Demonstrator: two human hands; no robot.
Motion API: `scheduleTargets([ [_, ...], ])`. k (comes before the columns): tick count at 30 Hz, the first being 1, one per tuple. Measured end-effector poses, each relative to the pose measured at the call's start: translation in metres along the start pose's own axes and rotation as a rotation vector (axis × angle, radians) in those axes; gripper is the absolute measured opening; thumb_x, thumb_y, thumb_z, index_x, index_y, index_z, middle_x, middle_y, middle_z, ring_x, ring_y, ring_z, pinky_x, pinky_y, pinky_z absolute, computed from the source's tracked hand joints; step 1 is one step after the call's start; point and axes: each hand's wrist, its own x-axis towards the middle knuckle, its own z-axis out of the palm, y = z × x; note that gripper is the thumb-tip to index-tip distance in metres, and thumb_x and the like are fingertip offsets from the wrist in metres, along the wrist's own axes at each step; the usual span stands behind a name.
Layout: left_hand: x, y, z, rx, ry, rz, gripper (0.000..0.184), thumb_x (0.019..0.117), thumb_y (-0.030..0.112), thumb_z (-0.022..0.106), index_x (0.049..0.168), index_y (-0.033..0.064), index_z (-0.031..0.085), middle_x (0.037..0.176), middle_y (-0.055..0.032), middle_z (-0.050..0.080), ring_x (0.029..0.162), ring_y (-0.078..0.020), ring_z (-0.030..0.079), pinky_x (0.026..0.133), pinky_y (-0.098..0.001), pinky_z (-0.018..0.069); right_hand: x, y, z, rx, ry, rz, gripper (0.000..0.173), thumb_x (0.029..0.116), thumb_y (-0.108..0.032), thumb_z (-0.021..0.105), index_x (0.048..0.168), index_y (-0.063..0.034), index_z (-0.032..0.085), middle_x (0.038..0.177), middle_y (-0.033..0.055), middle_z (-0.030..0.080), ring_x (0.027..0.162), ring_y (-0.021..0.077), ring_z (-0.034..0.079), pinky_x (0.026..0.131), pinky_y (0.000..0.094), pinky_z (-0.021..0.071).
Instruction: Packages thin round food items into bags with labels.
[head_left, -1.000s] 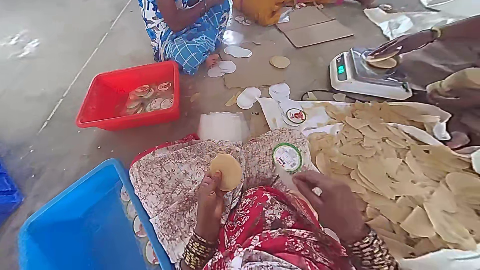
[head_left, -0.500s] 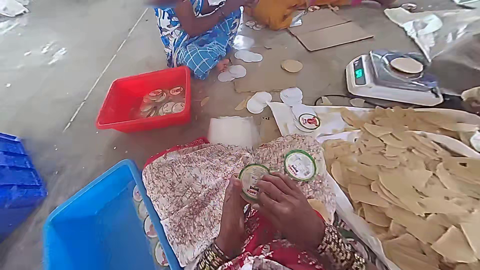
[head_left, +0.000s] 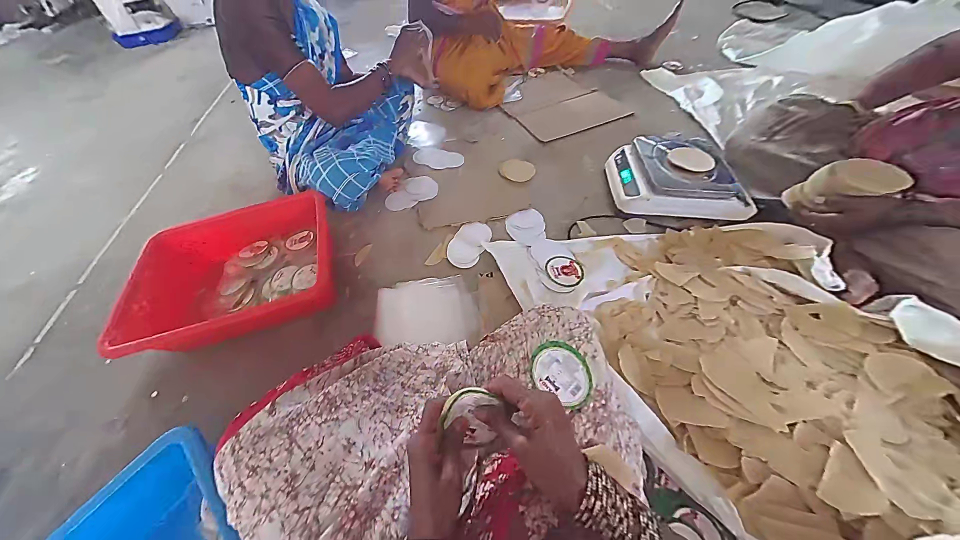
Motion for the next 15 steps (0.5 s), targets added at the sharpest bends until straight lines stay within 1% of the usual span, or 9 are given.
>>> scheduleTargets([
  [3,0.012,-0.009,-0.001,-0.184,0.041,-0.140,0.026,0.0971,-0.003,0.055,0.123,-0.0029,0.058,0.105,-0.0021,0.073,0.094,-0.0075,0.071,0.088,-0.0281,0.0602,0.046,0.021,-0.032,0.075,-0.171,0.075,0.032,0.0974,-0.026,0.067,0.118,-0.0018,0.070,0.089,0.0069,0.074,0.075,0.0145,0.070,0.071,0.0362,0.0607],
  [5,0.019,-0.021,-0.004,-0.298,0.115,-0.267,0.027,0.0986,-0.004,0.052,0.125,-0.0017,0.056,0.105,-0.0046,0.073,0.093,-0.0115,0.072,0.086,-0.0308,0.0615,0.096,0.050,-0.069,0.053,-0.142,0.209,0.035,0.1001,-0.027,0.063,0.123,-0.0005,0.068,0.098,0.0111,0.074,0.083,0.0194,0.071,0.077,0.0404,0.0605],
  [6,0.023,-0.031,-0.006,-0.311,0.150,-0.308,0.027,0.0996,-0.003,0.051,0.127,-0.0021,0.054,0.106,-0.0065,0.072,0.093,-0.0128,0.072,0.085,-0.0314,0.0619,0.124,0.071,-0.089,-0.048,-0.117,0.263,0.035,0.1012,-0.028,0.062,0.122,-0.0002,0.067,0.102,0.0134,0.073,0.087,0.0222,0.071,0.081,0.0426,0.0592],
  [7,0.026,-0.040,-0.009,-0.323,0.181,-0.345,0.029,0.1008,-0.003,0.049,0.129,-0.0031,0.052,0.107,-0.0087,0.072,0.093,-0.0143,0.072,0.084,-0.0325,0.0622,0.149,0.095,-0.107,-0.198,-0.105,0.329,0.037,0.1016,-0.030,0.063,0.122,0.0008,0.067,0.108,0.0177,0.072,0.096,0.0283,0.071,0.089,0.0483,0.0562],
  [8,0.029,-0.046,-0.009,-0.342,0.216,-0.374,0.030,0.1013,-0.003,0.047,0.131,-0.0036,0.051,0.107,-0.0102,0.072,0.092,-0.0157,0.073,0.083,-0.0338,0.0627,0.170,0.120,-0.122,-0.369,-0.121,0.401,0.042,0.1009,-0.033,0.064,0.125,0.0021,0.066,0.117,0.0224,0.070,0.108,0.0354,0.068,0.098,0.0552,0.0507],
  [9,0.031,-0.049,-0.009,-0.356,0.243,-0.395,0.032,0.1018,-0.003,0.045,0.133,-0.0035,0.049,0.108,-0.0098,0.072,0.092,-0.0157,0.073,0.083,-0.0340,0.0629,0.186,0.144,-0.131,-0.531,-0.163,0.465,0.046,0.0998,-0.034,0.065,0.126,0.0035,0.065,0.123,0.0266,0.067,0.118,0.0416,0.063,0.102,0.0614,0.0453],
  [10,0.034,-0.050,-0.008,-0.365,0.261,-0.409,0.033,0.1020,-0.003,0.045,0.135,-0.0027,0.047,0.108,-0.0083,0.072,0.092,-0.0148,0.074,0.083,-0.0336,0.0630,0.197,0.166,-0.135,-0.657,-0.206,0.518,0.047,0.0982,-0.033,0.067,0.126,0.0049,0.064,0.128,0.0298,0.063,0.124,0.0460,0.058,0.103,0.0654,0.0430],
  [12,0.034,-0.052,-0.007,-0.374,0.269,-0.418,0.032,0.1021,-0.003,0.045,0.134,-0.0017,0.047,0.106,-0.0072,0.073,0.091,-0.0146,0.074,0.083,-0.0338,0.0632,0.201,0.202,-0.134,-0.798,-0.250,0.575,0.047,0.0958,-0.028,0.068,0.126,0.0077,0.062,0.135,0.0333,0.056,0.129,0.0508,0.053,0.102,0.0689,0.0432],
  [15,0.034,-0.056,-0.008,-0.364,0.251,-0.405,0.029,0.1016,-0.005,0.045,0.130,-0.0019,0.049,0.103,-0.0063,0.074,0.089,-0.0149,0.074,0.081,-0.0346,0.0637,0.197,0.220,-0.127,-0.894,-0.288,0.542,0.035,0.1006,-0.018,0.056,0.123,0.0074,0.065,0.131,0.0320,0.059,0.125,0.0496,0.056,0.098,0.0671,0.0460],
])
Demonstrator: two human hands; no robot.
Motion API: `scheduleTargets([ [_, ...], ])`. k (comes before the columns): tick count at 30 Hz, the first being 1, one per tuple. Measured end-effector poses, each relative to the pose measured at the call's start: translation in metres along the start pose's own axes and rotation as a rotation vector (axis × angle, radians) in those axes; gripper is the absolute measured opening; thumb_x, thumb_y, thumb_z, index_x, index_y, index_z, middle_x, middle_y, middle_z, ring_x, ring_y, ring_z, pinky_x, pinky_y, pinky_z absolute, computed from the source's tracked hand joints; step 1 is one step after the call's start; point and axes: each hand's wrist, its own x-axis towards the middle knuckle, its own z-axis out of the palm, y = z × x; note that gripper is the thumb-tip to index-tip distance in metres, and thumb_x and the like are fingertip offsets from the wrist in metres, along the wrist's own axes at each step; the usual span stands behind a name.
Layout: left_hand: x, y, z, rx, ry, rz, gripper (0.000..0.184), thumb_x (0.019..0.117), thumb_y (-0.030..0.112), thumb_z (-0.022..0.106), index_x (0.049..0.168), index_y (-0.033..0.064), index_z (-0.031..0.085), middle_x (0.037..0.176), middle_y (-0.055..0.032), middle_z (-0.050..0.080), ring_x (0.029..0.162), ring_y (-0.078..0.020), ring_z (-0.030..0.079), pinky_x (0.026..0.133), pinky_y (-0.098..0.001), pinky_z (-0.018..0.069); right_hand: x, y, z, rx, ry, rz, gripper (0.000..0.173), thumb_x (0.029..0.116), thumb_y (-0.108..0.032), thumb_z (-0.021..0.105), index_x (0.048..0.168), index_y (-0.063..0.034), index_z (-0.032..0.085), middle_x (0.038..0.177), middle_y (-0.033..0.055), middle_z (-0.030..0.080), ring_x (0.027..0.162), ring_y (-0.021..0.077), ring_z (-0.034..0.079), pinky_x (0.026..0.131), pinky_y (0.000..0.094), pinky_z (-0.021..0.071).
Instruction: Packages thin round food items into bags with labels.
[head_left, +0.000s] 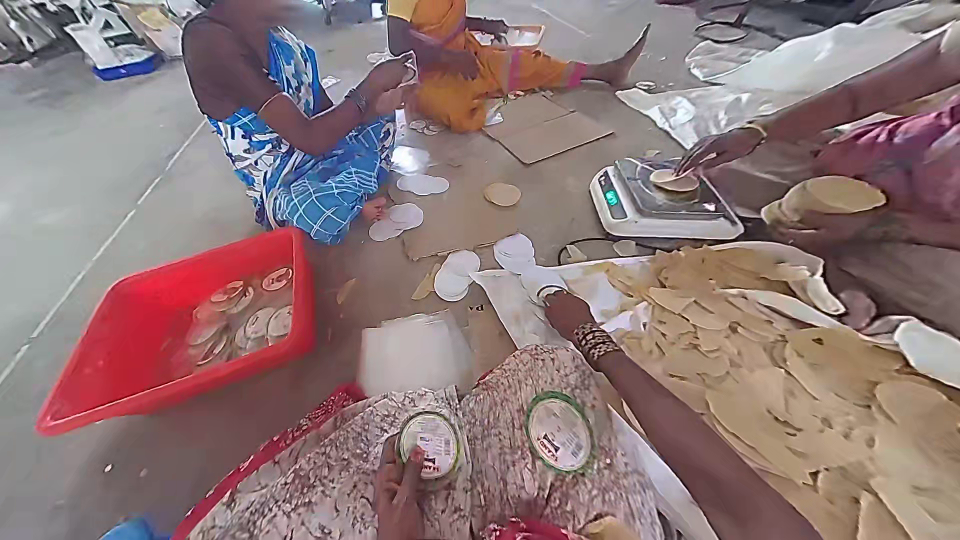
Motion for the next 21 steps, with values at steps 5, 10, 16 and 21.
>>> scheduleTargets([
  [5,0.001,0.001,0.004,0.055,-0.035,-0.018,0.031,0.1013,-0.003,0.046,0.132,-0.0032,0.047,0.106,-0.0057,0.073,0.092,-0.0134,0.074,0.085,-0.0333,0.0627,-0.014,0.000,-0.014,0.127,0.067,0.074,0.036,0.1065,-0.018,0.044,0.124,0.0038,0.066,0.127,0.0295,0.064,0.125,0.0475,0.058,0.103,0.0649,0.0432],
  [10,0.001,0.000,0.005,0.051,-0.051,-0.021,0.030,0.1012,-0.003,0.047,0.131,-0.0038,0.049,0.107,-0.0076,0.073,0.092,-0.0148,0.074,0.084,-0.0337,0.0630,-0.033,0.016,-0.034,0.515,0.350,0.113,0.034,0.1037,-0.013,0.048,0.123,0.0036,0.070,0.120,0.0281,0.069,0.116,0.0426,0.065,0.104,0.0607,0.0443],
  [16,-0.006,0.006,0.006,-0.123,-0.080,0.010,0.028,0.0986,-0.003,0.049,0.126,-0.0015,0.055,0.103,-0.0095,0.075,0.089,-0.0168,0.075,0.082,-0.0350,0.0635,-0.098,-0.037,-0.055,1.125,0.479,-0.053,0.011,0.0960,-0.010,0.067,0.097,0.0008,0.069,0.074,0.0029,0.071,0.059,0.0085,0.068,0.061,0.0271,0.0604],
  [21,-0.028,0.031,0.020,-0.427,-0.043,-0.045,0.032,0.0933,0.001,0.058,0.125,0.0050,0.054,0.102,-0.0047,0.074,0.089,-0.0149,0.074,0.083,-0.0348,0.0622,-0.193,-0.106,-0.029,1.077,0.276,-0.440,0.007,0.0861,-0.012,0.067,0.088,-0.0060,0.069,0.077,-0.0050,0.067,0.067,0.0006,0.062,0.062,0.0214,0.0535],
])
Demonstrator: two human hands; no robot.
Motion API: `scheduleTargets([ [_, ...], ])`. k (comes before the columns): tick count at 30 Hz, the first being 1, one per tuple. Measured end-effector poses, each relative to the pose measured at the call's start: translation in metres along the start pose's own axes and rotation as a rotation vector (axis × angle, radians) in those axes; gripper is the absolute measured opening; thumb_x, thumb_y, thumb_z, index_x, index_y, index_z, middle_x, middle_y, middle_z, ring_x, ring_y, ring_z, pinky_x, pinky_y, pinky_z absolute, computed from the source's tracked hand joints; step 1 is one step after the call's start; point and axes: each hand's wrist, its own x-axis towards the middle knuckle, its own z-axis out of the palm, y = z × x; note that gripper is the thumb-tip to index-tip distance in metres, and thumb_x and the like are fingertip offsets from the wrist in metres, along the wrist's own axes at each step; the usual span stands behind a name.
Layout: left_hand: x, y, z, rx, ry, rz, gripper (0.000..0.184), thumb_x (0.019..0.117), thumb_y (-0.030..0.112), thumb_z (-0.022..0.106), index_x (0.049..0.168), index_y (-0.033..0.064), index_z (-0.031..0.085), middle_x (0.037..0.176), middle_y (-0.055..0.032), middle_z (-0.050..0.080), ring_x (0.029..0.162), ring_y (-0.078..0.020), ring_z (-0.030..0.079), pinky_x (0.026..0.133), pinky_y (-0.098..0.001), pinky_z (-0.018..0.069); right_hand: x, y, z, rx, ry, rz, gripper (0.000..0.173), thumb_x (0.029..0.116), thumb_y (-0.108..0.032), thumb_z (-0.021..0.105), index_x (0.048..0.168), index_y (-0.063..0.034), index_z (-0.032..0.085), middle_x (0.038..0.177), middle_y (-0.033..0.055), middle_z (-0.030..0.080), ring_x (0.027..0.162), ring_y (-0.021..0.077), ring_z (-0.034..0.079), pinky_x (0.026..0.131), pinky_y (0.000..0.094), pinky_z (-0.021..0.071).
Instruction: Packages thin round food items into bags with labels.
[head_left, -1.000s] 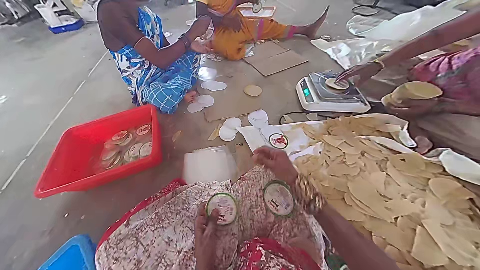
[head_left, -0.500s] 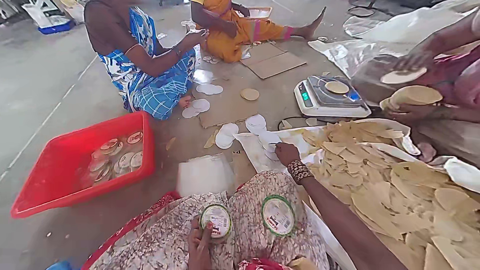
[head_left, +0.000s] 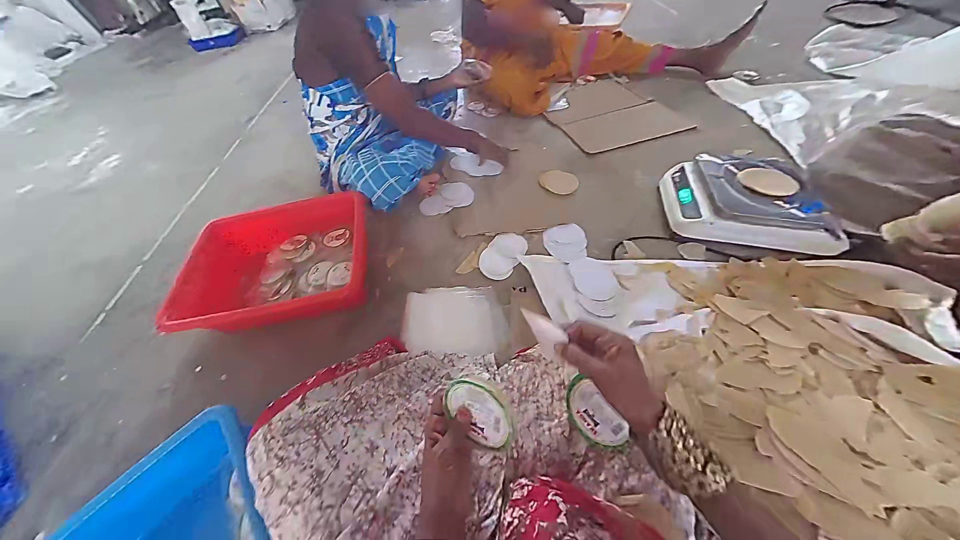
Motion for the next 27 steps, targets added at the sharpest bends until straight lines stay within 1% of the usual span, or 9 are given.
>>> scheduleTargets([
  [3,-0.007,0.002,0.000,-0.068,-0.051,0.020,0.031,0.0927,0.005,0.065,0.122,0.0049,0.057,0.107,-0.0066,0.074,0.095,-0.0158,0.073,0.087,-0.0359,0.0605,-0.048,-0.010,0.042,0.291,-0.250,0.032,0.005,0.0852,-0.008,0.066,0.085,-0.0131,0.069,0.078,-0.0095,0.068,0.070,-0.0017,0.063,0.064,0.0183,0.0546],
  [6,-0.011,0.003,-0.010,-0.014,-0.132,0.020,0.042,0.0973,0.008,0.060,0.138,-0.0012,0.053,0.133,-0.0137,0.065,0.112,-0.0191,0.068,0.097,-0.0364,0.0561,-0.071,-0.008,0.060,0.507,-0.353,0.093,0.011,0.0872,-0.009,0.059,0.083,-0.0174,0.065,0.073,-0.0099,0.063,0.068,-0.0009,0.059,0.064,0.0177,0.0498],
  [10,-0.017,0.011,-0.007,0.059,-0.017,-0.029,0.024,0.0953,-0.004,0.053,0.118,0.0015,0.056,0.099,-0.0060,0.073,0.088,-0.0129,0.073,0.085,-0.0322,0.0605,-0.076,-0.012,0.065,0.547,-0.379,0.110,0.022,0.0990,-0.034,0.061,0.102,-0.0136,0.067,0.088,-0.0045,0.072,0.080,0.0045,0.069,0.073,0.0227,0.0587],
  [12,-0.018,0.007,-0.010,0.164,-0.084,0.046,0.022,0.0951,-0.002,0.058,0.117,0.0014,0.059,0.100,-0.0064,0.073,0.090,-0.0120,0.071,0.086,-0.0310,0.0596,-0.076,-0.015,0.069,0.487,-0.396,0.155,0.042,0.0899,-0.038,0.075,0.117,-0.0079,0.064,0.100,-0.0001,0.074,0.089,0.0093,0.072,0.079,0.0271,0.0611],
  [16,-0.005,-0.003,-0.013,0.486,-0.243,0.181,0.051,0.1008,0.009,0.053,0.147,-0.0045,0.036,0.128,-0.0134,0.060,0.111,-0.0149,0.064,0.095,-0.0313,0.0558,-0.070,-0.003,0.086,0.391,-0.270,0.216,0.029,0.0827,-0.012,0.078,0.110,-0.0040,0.069,0.092,0.0046,0.076,0.083,0.0132,0.074,0.075,0.0296,0.0629],
  [18,0.013,0.000,-0.016,0.667,-0.298,0.213,0.050,0.1040,0.013,0.047,0.148,-0.0069,0.035,0.136,-0.0161,0.058,0.121,-0.0176,0.060,0.102,-0.0340,0.0522,-0.066,0.010,0.091,0.418,-0.227,0.224,0.025,0.0826,-0.006,0.075,0.107,-0.0028,0.070,0.090,0.0059,0.076,0.081,0.0137,0.074,0.075,0.0306,0.0627],
  [22,0.092,0.010,-0.020,1.062,-0.328,0.274,0.042,0.1064,0.024,0.045,0.136,-0.0037,0.058,0.134,-0.0186,0.062,0.121,-0.0228,0.061,0.100,-0.0400,0.0518,-0.070,0.042,0.100,0.425,-0.285,0.315,0.024,0.0838,-0.007,0.074,0.108,-0.0049,0.070,0.093,0.0047,0.075,0.084,0.0138,0.073,0.078,0.0329,0.0624],
  [24,0.137,0.011,-0.020,1.268,-0.356,0.187,0.044,0.1055,0.027,0.050,0.137,-0.0016,0.058,0.137,-0.0206,0.061,0.125,-0.0309,0.060,0.104,-0.0464,0.0497,-0.071,0.048,0.102,0.414,-0.303,0.359,0.025,0.0848,-0.008,0.074,0.109,-0.0053,0.069,0.094,0.0044,0.075,0.084,0.0135,0.073,0.079,0.0330,0.0624],
  [27,0.181,-0.009,-0.012,1.600,-0.386,0.007,0.057,0.1014,0.032,0.062,0.147,-0.0002,0.050,0.150,-0.0217,0.050,0.141,-0.0369,0.046,0.118,-0.0526,0.0352,-0.067,0.051,0.103,0.418,-0.311,0.379,0.026,0.0856,-0.008,0.074,0.111,-0.0052,0.069,0.097,0.0049,0.075,0.087,0.0139,0.073,0.081,0.0334,0.0625],
])
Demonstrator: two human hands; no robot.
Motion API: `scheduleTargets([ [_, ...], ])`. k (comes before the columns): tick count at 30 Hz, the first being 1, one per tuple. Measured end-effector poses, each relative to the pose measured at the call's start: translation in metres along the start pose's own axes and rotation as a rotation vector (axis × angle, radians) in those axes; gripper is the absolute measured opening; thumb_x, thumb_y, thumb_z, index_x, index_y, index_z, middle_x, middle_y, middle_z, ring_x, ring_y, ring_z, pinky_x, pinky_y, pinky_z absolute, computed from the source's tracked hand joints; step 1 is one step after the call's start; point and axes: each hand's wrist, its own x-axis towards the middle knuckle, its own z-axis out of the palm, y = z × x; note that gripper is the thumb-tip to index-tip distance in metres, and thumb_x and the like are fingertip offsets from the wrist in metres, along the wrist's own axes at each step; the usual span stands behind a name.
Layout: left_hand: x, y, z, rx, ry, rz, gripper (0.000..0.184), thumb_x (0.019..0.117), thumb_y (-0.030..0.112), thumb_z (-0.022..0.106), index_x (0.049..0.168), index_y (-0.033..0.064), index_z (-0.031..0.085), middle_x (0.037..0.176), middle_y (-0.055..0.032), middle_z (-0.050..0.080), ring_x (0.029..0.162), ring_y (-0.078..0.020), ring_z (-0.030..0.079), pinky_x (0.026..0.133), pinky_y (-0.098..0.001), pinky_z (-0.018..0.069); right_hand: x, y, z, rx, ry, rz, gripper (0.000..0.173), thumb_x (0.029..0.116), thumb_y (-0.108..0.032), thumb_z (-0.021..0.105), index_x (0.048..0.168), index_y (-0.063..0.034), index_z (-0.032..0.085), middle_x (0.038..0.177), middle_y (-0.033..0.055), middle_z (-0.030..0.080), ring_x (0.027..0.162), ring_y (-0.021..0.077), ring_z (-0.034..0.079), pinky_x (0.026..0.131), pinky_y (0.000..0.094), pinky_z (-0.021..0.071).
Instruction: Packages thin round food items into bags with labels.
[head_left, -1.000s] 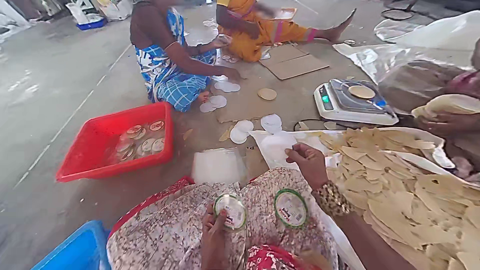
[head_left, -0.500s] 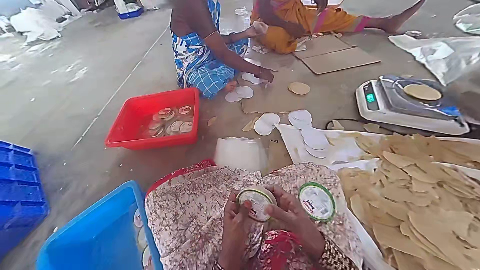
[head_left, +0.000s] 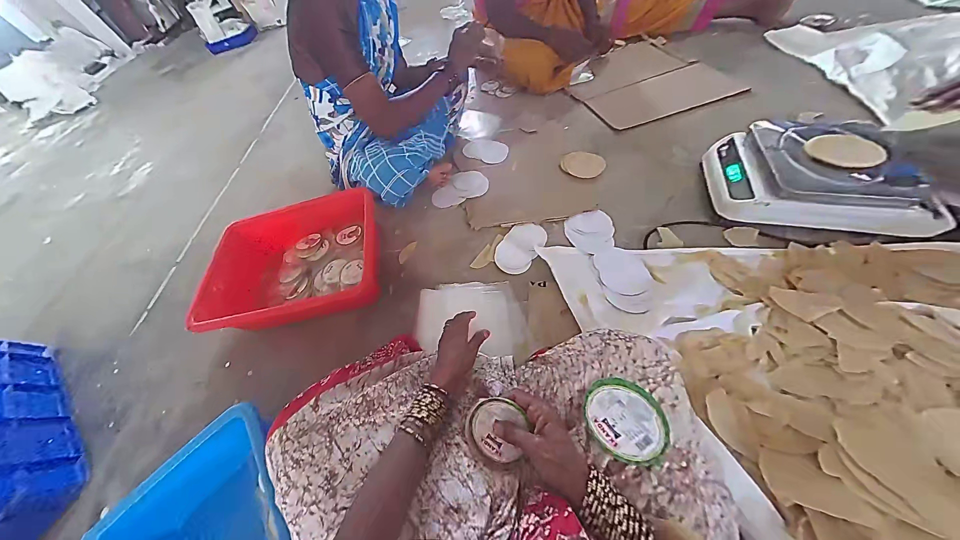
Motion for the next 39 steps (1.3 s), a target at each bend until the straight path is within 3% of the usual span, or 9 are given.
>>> scheduleTargets([
  [3,0.026,0.002,0.035,0.378,-0.095,-0.021,0.073,0.0958,0.035,0.069,0.155,0.0015,0.040,0.165,-0.0180,0.030,0.153,-0.0352,0.028,0.120,-0.0577,0.0259,0.002,0.001,-0.002,-0.018,-0.018,-0.009,0.025,0.0858,-0.010,0.074,0.110,-0.0060,0.070,0.095,0.0040,0.075,0.085,0.0131,0.073,0.080,0.0330,0.0623],
  [5,0.031,0.011,0.047,0.388,-0.098,0.038,0.052,0.0991,0.025,0.064,0.144,0.0005,0.054,0.158,-0.0185,0.043,0.145,-0.0365,0.040,0.116,-0.0558,0.0336,0.003,0.001,-0.004,-0.030,-0.030,-0.007,0.024,0.0858,-0.011,0.074,0.110,-0.0066,0.070,0.094,0.0033,0.075,0.084,0.0123,0.073,0.079,0.0328,0.0621],
  [9,0.031,0.002,0.055,0.189,0.051,0.202,0.027,0.1030,0.016,0.054,0.111,-0.0009,0.074,0.130,-0.0178,0.067,0.124,-0.0360,0.061,0.107,-0.0511,0.0458,0.005,0.000,-0.005,-0.047,-0.056,-0.006,0.026,0.0868,-0.011,0.074,0.112,-0.0075,0.071,0.096,0.0020,0.076,0.086,0.0102,0.073,0.080,0.0316,0.0612],
  [14,0.025,-0.010,0.038,0.034,0.099,0.172,0.026,0.1028,0.011,0.055,0.114,-0.0036,0.074,0.129,-0.0202,0.067,0.125,-0.0353,0.061,0.112,-0.0485,0.0431,0.004,-0.003,-0.005,-0.046,-0.066,-0.012,0.027,0.0863,-0.010,0.074,0.113,-0.0077,0.071,0.096,0.0015,0.076,0.086,0.0097,0.073,0.080,0.0314,0.0612],
  [23,0.003,-0.008,0.015,-0.280,0.335,0.040,0.013,0.0915,0.009,0.071,0.098,-0.0019,0.069,0.089,-0.0106,0.069,0.082,-0.0172,0.067,0.080,-0.0369,0.0564,0.004,-0.001,-0.007,-0.056,-0.082,-0.029,0.028,0.0862,-0.012,0.074,0.114,-0.0075,0.070,0.096,0.0022,0.076,0.087,0.0104,0.073,0.081,0.0319,0.0612],
  [27,-0.017,-0.011,0.004,-0.545,0.462,0.229,0.015,0.0980,0.003,0.058,0.099,-0.0039,0.071,0.094,-0.0074,0.073,0.092,-0.0086,0.068,0.091,-0.0276,0.0551,-0.001,-0.006,-0.005,-0.067,-0.063,-0.056,0.030,0.0846,-0.011,0.075,0.113,-0.0066,0.070,0.097,0.0022,0.075,0.087,0.0100,0.073,0.081,0.0312,0.0613],
  [32,-0.061,0.015,-0.025,-0.765,0.621,0.271,0.018,0.1024,0.003,0.049,0.091,0.0033,0.063,0.067,0.0067,0.058,0.060,0.0000,0.055,0.062,-0.0160,0.0485,-0.020,-0.034,0.004,0.090,0.043,-0.175,0.030,0.0805,-0.006,0.075,0.110,-0.0043,0.070,0.093,0.0030,0.076,0.082,0.0112,0.074,0.075,0.0291,0.0629],
  [36,-0.103,0.035,-0.045,-0.905,0.625,0.344,0.021,0.1038,0.008,0.050,0.088,0.0079,0.064,0.076,0.0039,0.067,0.070,-0.0051,0.067,0.070,-0.0245,0.0599,-0.031,-0.073,-0.001,0.234,-0.005,-0.243,0.066,0.0778,-0.002,0.077,0.140,-0.0014,0.053,0.113,0.0071,0.074,0.091,0.0161,0.075,0.080,0.0319,0.0643],
  [39,-0.129,0.050,-0.050,-0.806,0.621,0.480,0.018,0.1034,0.012,0.055,0.091,0.0097,0.068,0.080,0.0059,0.069,0.072,-0.0015,0.065,0.069,-0.0194,0.0568,-0.035,-0.094,-0.008,0.202,-0.162,-0.280,0.087,0.0784,-0.007,0.079,0.154,-0.0038,0.037,0.117,0.0078,0.073,0.092,0.0172,0.076,0.080,0.0333,0.0648],
])
